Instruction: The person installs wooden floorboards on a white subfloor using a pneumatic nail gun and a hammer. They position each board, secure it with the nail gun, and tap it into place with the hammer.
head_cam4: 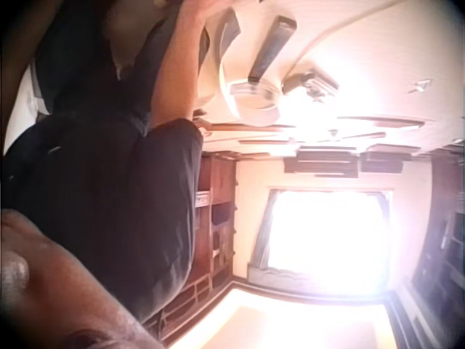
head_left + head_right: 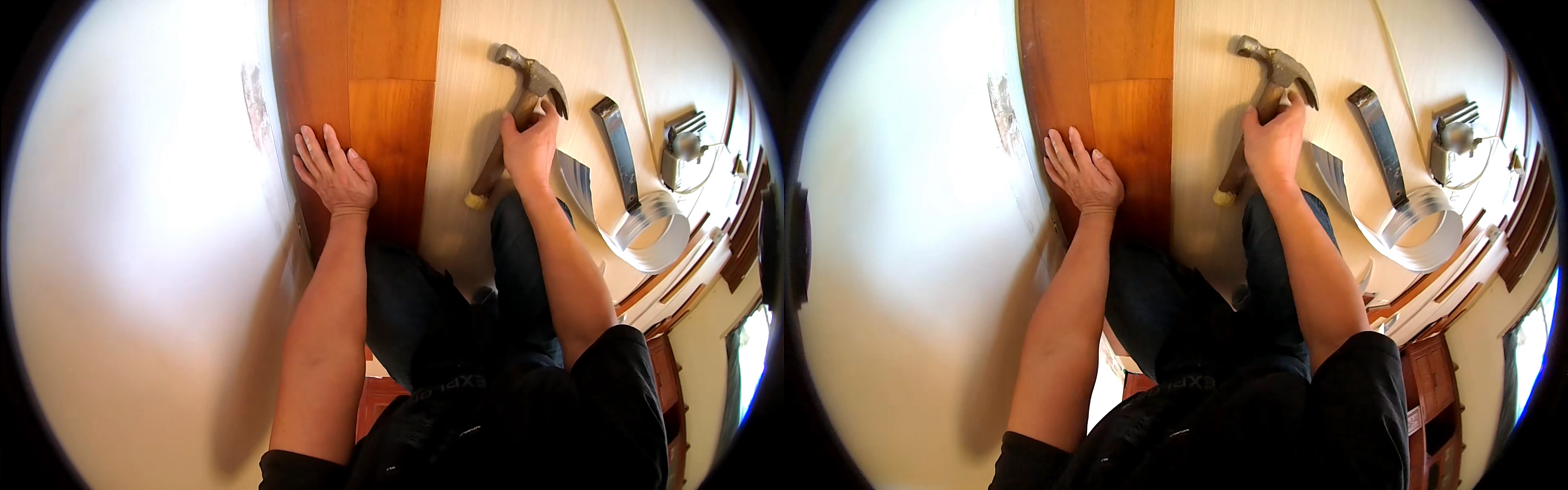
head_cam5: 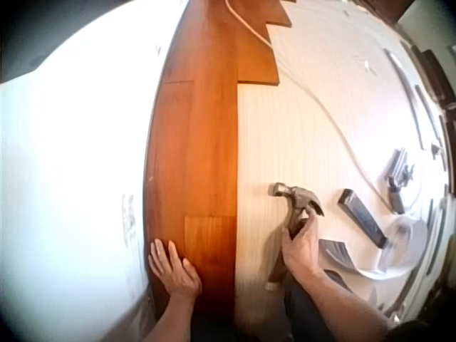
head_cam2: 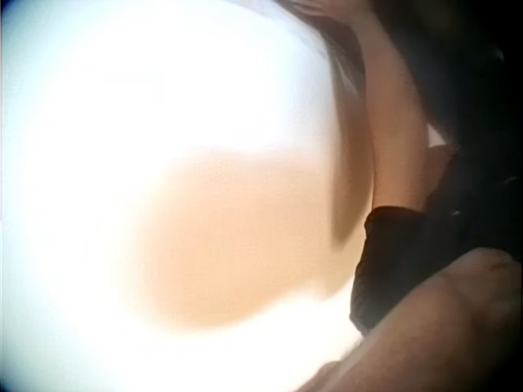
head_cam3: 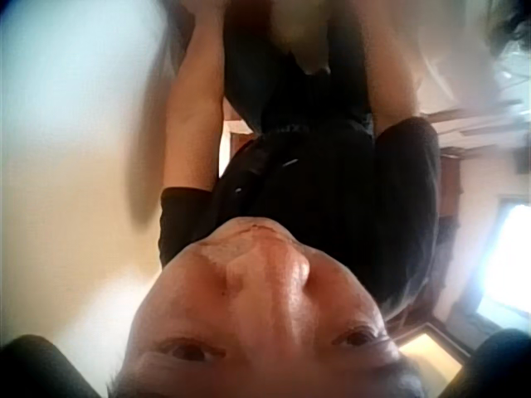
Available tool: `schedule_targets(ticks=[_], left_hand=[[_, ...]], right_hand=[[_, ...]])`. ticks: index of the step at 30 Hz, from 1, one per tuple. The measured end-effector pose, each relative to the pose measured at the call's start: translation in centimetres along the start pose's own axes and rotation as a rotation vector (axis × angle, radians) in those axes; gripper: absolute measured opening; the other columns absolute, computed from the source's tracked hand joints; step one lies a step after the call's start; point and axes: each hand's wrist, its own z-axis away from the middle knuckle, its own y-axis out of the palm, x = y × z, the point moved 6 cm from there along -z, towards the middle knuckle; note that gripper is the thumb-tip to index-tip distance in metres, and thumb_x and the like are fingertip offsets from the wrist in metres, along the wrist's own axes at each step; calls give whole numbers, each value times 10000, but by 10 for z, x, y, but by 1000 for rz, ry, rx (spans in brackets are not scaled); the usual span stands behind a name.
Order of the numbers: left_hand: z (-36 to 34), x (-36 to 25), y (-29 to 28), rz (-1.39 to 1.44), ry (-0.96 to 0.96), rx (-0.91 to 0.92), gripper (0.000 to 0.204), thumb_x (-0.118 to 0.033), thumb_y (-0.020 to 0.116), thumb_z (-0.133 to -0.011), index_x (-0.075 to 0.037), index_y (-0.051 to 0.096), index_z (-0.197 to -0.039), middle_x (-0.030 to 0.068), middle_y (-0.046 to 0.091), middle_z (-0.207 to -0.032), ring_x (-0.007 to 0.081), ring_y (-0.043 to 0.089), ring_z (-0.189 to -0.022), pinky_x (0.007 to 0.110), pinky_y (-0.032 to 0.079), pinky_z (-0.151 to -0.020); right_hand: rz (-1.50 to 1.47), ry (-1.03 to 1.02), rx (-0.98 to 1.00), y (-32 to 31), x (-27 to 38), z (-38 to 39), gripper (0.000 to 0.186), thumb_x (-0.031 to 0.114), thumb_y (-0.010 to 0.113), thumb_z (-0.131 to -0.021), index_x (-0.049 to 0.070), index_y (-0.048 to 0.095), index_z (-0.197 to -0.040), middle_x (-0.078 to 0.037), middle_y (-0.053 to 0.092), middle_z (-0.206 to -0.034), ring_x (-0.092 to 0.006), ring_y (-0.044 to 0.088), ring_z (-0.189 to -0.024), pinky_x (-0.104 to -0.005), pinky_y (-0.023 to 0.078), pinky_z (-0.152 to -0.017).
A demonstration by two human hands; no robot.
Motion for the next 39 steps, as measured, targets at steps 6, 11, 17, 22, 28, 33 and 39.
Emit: schedule_targets(ticks=[6,11,17,22,28,33,39], left_hand=[[2,2,-1,9,-1,-1,604,-267,471,-990,6,465,-1529,276,280,-1668,486,234,-1548,665,170,-1225],[0,-1,0,16,-5,13,605,-274,477,-986,3,472,-1525,272,274,-1672,481,225,-1552,656,157,-1232],[2,4,2,1,-19,33,610,-286,440,-1008,-10,437,-1552,270,256,-1679,477,221,-1551,643,149,-1238],[1,3,1,-1,-21,33,615,-286,439,-1010,-12,430,-1561,272,251,-1681,480,211,-1554,641,139,-1242],[0,2,1,-3,-22,35,616,-279,442,-1007,-12,431,-1562,276,253,-1680,479,216,-1554,644,141,-1241],[1,2,0,-1,-19,31,619,-273,452,-1001,-5,432,-1558,278,258,-1677,482,223,-1550,645,143,-1240],[-1,2,-1,-1,-11,15,609,-262,469,-993,1,450,-1542,281,266,-1673,484,235,-1546,654,160,-1232]], right_hand=[[-76,44,87,17,-22,38,602,115,718,-846,-87,452,-1347,-313,527,-1279,-459,542,-1180,-497,459,-1031],[-92,-144,141,40,-5,68,566,82,705,-841,-79,451,-1321,-289,524,-1215,-444,543,-1135,-492,467,-1014],[-184,-64,137,39,-11,62,575,93,707,-839,-63,458,-1332,-256,542,-1197,-398,560,-1105,-468,477,-993],[-267,72,73,35,-22,51,576,97,703,-847,-72,456,-1339,-248,540,-1190,-380,561,-1098,-452,475,-993],[-183,-116,119,45,-7,68,566,91,708,-850,-64,467,-1339,-235,539,-1196,-359,569,-1114,-444,473,-1010],[-331,7,99,40,-18,56,562,100,723,-834,-48,497,-1327,-209,560,-1153,-328,585,-1057,-430,496,-971],[168,-352,-280,6,14,17,596,38,638,-864,-59,441,-1418,-259,570,-1246,-400,590,-1125,-464,488,-1027]])
